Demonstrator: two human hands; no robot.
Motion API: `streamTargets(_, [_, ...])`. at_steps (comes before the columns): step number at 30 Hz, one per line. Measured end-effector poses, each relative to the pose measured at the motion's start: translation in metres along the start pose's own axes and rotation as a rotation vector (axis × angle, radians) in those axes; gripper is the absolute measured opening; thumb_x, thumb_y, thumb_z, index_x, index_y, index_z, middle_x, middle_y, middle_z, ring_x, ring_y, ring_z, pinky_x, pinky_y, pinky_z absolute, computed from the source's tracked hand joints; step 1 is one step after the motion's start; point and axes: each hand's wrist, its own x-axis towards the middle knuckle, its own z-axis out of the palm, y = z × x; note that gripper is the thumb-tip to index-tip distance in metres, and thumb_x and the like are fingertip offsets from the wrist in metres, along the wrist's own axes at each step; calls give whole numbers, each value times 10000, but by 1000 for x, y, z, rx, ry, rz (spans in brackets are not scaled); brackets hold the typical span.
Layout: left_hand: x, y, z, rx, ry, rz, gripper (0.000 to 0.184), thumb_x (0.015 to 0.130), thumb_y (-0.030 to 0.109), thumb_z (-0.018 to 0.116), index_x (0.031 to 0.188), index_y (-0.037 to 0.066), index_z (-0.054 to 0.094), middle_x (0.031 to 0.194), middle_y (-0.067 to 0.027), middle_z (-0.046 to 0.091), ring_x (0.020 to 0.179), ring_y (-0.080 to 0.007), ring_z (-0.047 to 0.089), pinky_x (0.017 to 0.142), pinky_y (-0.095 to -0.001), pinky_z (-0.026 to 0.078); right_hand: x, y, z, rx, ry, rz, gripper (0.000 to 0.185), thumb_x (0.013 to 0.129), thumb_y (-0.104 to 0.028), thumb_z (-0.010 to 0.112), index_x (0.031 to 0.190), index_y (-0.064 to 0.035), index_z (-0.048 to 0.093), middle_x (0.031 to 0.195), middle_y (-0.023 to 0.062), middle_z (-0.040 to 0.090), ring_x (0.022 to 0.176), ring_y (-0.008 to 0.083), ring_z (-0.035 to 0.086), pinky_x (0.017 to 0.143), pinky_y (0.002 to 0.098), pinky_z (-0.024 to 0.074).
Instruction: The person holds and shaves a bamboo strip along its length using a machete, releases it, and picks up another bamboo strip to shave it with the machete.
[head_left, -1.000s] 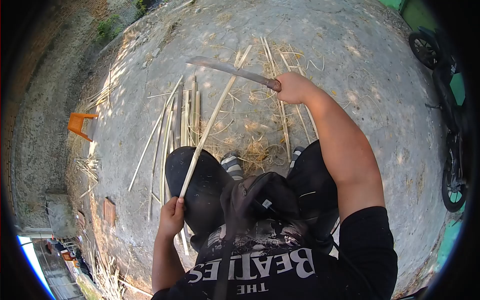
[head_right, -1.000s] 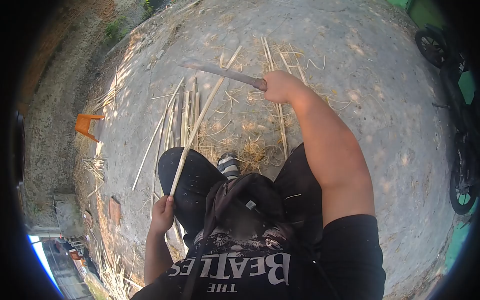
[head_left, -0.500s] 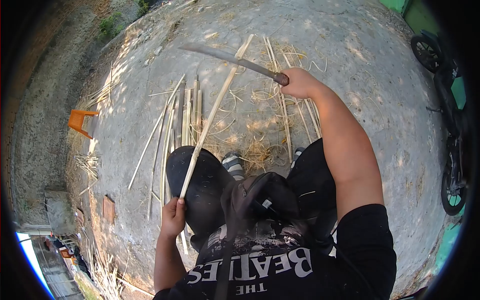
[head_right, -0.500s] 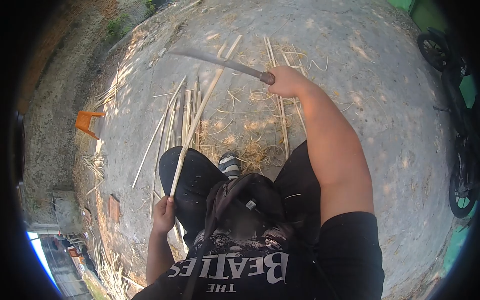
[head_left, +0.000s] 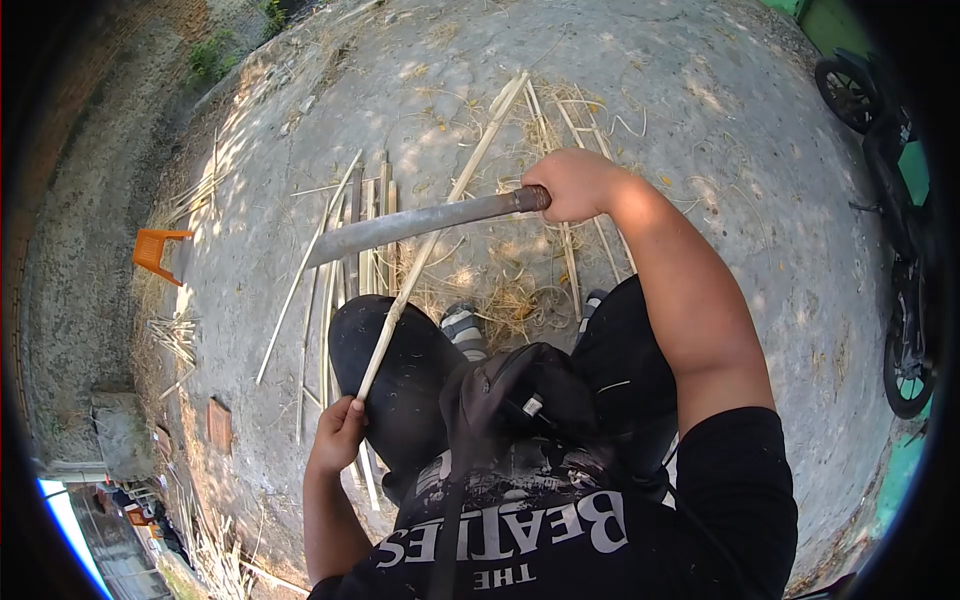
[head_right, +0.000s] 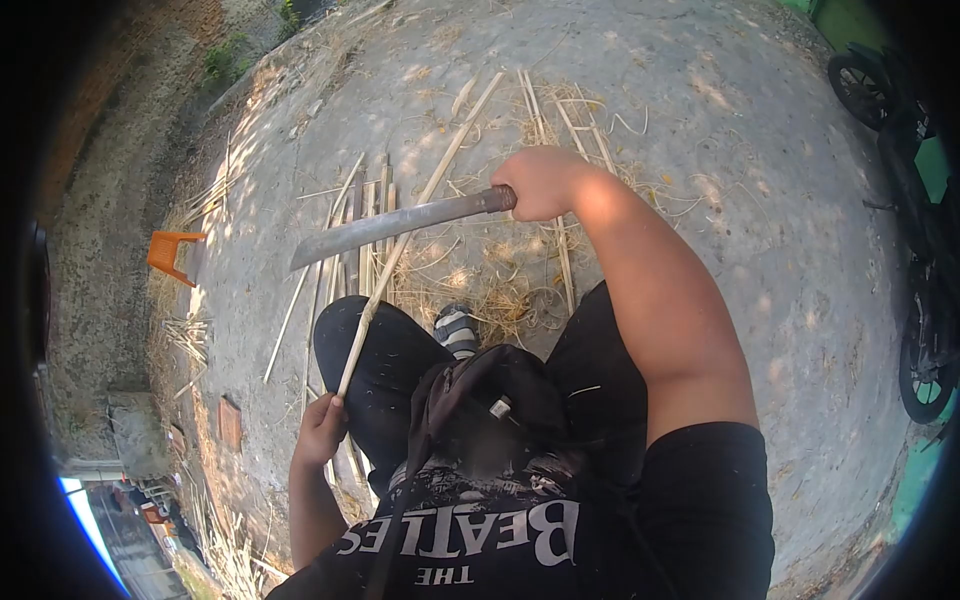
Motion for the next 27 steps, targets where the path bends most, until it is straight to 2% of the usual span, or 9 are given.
streamTargets(4, [7, -25, 4, 66, 60, 206, 422, 1110, 411, 526, 840, 88, 563, 643, 59, 476, 532, -40, 402, 475, -247, 307, 11, 68, 3, 272, 126, 232, 149, 777, -158, 721, 898, -74, 698, 827, 132, 709, 795, 312, 690, 717, 460, 504])
streamTargets(5, [7, -22, 3, 70, 51, 170, 420, 1110, 410, 527, 840, 90, 564, 642, 60, 475, 531, -40, 402, 475, -247, 308, 12, 77, 6, 344, 161, 314, 154, 786, -165, 726, 905, -70, 701, 826, 137, 710, 790, 309, 689, 716, 457, 502])
streamTargets(6, [6, -17, 1, 74, 38, 132, 419, 1110, 408, 527, 840, 91, 564, 641, 60, 475, 531, -40, 401, 475, -247, 309, 8, 71, 7, 267, 157, 340, 147, 811, -147, 695, 932, -66, 712, 855, 148, 721, 823, 319, 702, 730, 456, 514])
streamTargets(10, [11, -6, -2, 36, -36, 74, 429, 1108, 421, 525, 835, 92, 565, 629, 63, 466, 526, -38, 402, 475, -243, 306, -1, 37, -5, 46, 126, 302, 130, 807, -128, 670, 924, -81, 705, 888, 136, 728, 894, 341, 717, 758, 476, 529])
streamTargets(13, [5, 4, -1, 40, -46, 14, 435, 1107, 431, 523, 836, 93, 566, 624, 62, 460, 519, -43, 400, 473, -246, 306, 0, 22, 1, -36, 13, 75, 126, 777, -122, 680, 899, -93, 695, 875, 126, 723, 888, 339, 716, 756, 485, 524])
streamTargets(16, [8, 2, -3, 16, -50, -5, 434, 1105, 435, 524, 839, 95, 565, 619, 63, 445, 510, -50, 389, 469, -251, 303, -3, 5, 1, -65, 0, 13, 131, 751, -114, 681, 881, -98, 689, 859, 131, 716, 875, 342, 711, 749, 491, 519])
streamTargets(19, [5, -10, -8, -110, -60, -38, 416, 1109, 397, 531, 842, 80, 570, 621, 50, 465, 515, -57, 399, 476, -251, 311, -3, 31, -10, 59, 0, 67, 125, 765, -120, 684, 887, -92, 694, 864, 135, 719, 875, 346, 711, 746, 488, 523])
streamTargets(22, [6, -7, -4, -134, -48, -37, 408, 1110, 380, 535, 841, 77, 571, 614, 47, 467, 509, -58, 399, 472, -251, 309, 0, 67, -7, 166, 124, 359, 108, 795, -121, 676, 893, -80, 695, 881, 142, 723, 876, 340, 711, 754, 483, 524])
streamTargets(27, [8, -1, -5, -67, -70, -35, 424, 1097, 444, 542, 849, 101, 559, 606, 64, 416, 488, -53, 353, 454, -258, 270, -5, 55, -9, 50, 128, 418, 122, 830, -118, 654, 938, -74, 687, 935, 143, 726, 900, 328, 709, 775, 484, 530])
